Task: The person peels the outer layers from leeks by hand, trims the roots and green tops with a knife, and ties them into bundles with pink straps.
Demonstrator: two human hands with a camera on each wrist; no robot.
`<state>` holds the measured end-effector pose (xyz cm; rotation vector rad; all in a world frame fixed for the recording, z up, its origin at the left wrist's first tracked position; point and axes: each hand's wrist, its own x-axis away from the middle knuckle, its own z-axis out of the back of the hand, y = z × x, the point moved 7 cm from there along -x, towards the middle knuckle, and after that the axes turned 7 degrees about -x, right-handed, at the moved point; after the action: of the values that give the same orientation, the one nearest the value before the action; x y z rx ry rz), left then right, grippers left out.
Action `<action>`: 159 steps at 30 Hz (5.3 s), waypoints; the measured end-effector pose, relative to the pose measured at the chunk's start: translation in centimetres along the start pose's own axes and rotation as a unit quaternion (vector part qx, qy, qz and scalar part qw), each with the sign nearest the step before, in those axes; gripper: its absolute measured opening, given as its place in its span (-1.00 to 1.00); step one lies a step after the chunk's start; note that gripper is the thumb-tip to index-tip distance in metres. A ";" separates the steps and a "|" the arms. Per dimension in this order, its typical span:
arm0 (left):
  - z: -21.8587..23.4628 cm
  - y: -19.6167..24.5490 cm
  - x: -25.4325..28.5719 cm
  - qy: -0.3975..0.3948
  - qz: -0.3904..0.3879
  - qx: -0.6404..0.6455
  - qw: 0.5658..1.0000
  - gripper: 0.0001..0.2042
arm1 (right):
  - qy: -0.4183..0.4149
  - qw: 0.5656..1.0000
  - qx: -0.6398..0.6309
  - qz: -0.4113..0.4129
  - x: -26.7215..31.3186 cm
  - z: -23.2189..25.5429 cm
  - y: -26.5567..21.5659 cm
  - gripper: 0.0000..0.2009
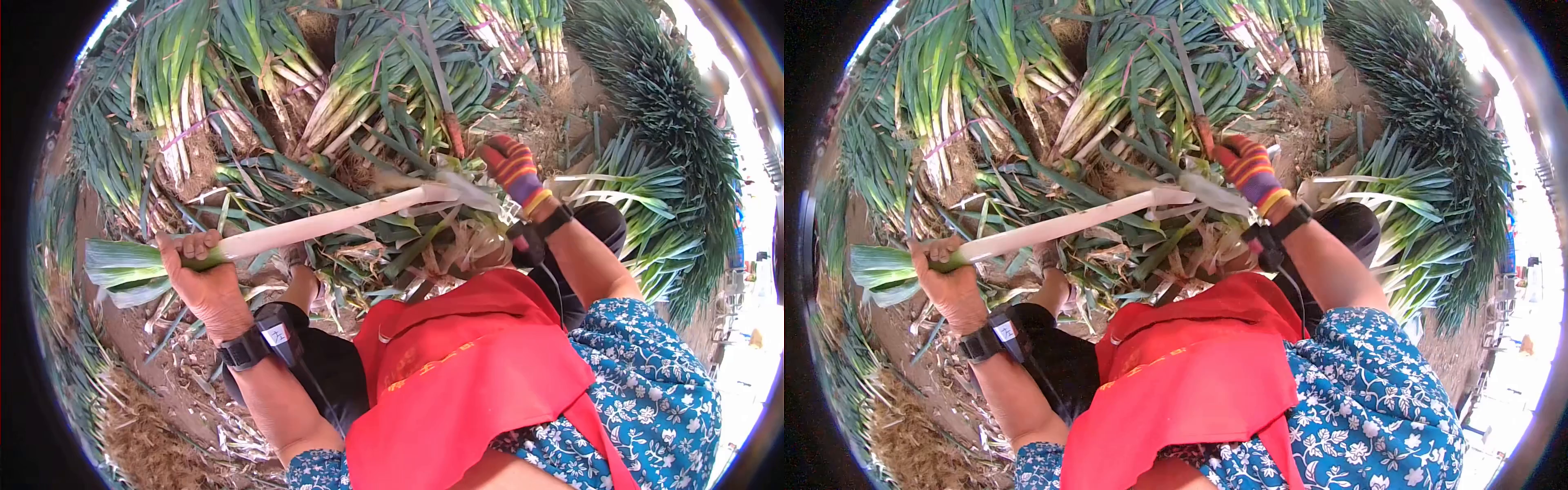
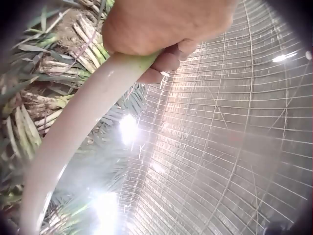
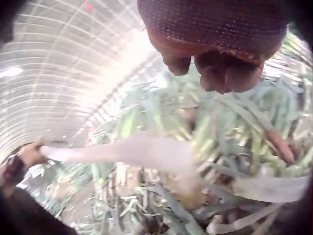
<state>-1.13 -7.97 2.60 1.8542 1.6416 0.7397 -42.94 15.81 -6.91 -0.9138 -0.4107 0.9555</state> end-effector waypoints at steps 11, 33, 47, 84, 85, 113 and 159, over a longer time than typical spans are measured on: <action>-2.1 -1.9 2.0 -0.058 0.049 0.013 0.997 -0.73 | -0.138 0.989 -0.042 -0.016 3.3 -10.9 -1.6 -0.66; -1.3 0.6 2.0 -0.044 0.053 -0.005 0.998 -0.71 | -0.194 0.966 -0.058 0.163 1.4 -9.4 -12.2 -0.55; 0.0 -10.2 4.1 0.052 0.168 -0.067 0.982 -0.83 | -0.361 0.859 0.275 0.238 6.0 -12.3 -17.3 -0.61; -5.0 -8.2 2.2 -0.218 0.246 0.222 0.918 -0.86 | -0.371 0.853 -0.361 -0.075 7.4 -10.8 -15.1 -0.69; -4.4 -8.0 2.1 -0.193 0.231 0.167 0.939 -0.86 | -0.338 0.896 -0.181 0.225 7.1 -9.7 -15.1 -0.71; -5.1 -13.2 4.4 -0.111 0.200 -0.195 0.954 -0.95 | -0.318 0.943 -0.014 0.093 11.2 -15.0 -14.6 -0.50; 32.0 -31.7 15.5 0.185 0.528 -0.612 0.559 -0.37 | -0.282 0.823 0.486 -0.083 1.4 -10.5 34.6 -0.44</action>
<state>1.40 9.30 -41.73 1.2849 -0.3690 2.1063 -53.21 20.84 -41.27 0.3566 -0.4128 1.0855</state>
